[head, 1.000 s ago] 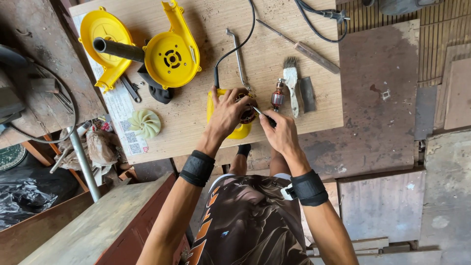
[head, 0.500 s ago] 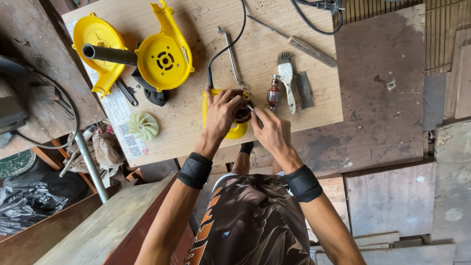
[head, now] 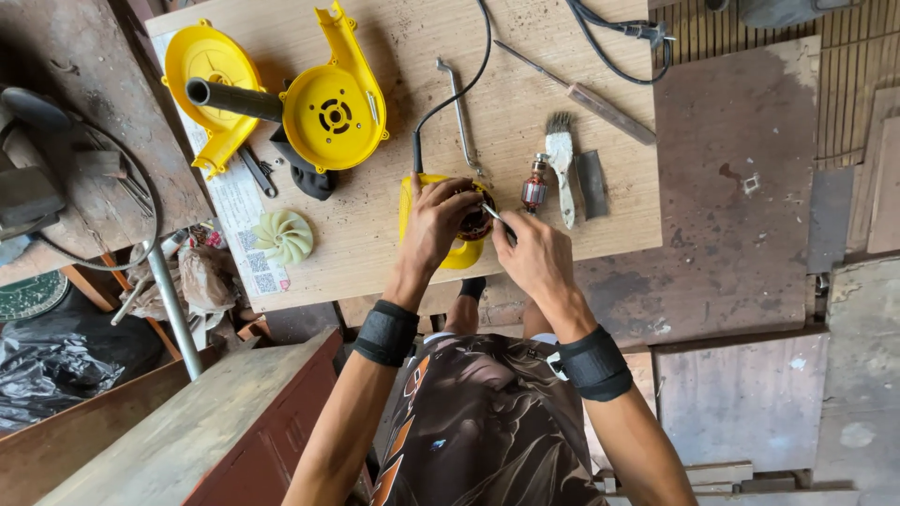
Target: The person disassembles a yellow electric blower on a workbench, pulling the motor armature out of the housing and setting it beside the tool. They then use a screwdriver to work on the blower housing and handle components at the open motor cavity.
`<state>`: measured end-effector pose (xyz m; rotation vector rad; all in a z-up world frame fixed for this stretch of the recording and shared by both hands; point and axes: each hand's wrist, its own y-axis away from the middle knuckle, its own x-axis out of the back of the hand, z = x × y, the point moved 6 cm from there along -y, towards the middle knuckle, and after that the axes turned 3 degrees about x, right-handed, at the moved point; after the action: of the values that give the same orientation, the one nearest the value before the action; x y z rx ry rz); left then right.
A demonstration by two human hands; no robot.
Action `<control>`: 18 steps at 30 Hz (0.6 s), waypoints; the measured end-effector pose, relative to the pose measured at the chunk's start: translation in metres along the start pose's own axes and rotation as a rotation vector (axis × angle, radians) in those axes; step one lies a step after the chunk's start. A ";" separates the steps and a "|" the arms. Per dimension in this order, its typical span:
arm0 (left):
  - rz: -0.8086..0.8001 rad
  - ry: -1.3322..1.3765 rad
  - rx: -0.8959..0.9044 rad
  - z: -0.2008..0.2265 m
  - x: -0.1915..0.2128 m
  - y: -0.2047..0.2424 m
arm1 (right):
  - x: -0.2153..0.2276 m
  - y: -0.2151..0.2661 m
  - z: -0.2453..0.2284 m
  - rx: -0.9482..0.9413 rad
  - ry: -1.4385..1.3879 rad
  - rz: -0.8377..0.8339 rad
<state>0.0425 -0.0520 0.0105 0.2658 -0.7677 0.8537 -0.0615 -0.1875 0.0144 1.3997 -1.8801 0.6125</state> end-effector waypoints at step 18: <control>-0.002 0.132 0.105 -0.009 -0.008 0.006 | -0.002 -0.002 0.013 0.019 -0.242 0.103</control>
<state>0.0392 -0.0480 -0.0017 0.3000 -0.6003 0.9015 -0.0624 -0.1966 0.0047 1.4491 -2.1529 0.5311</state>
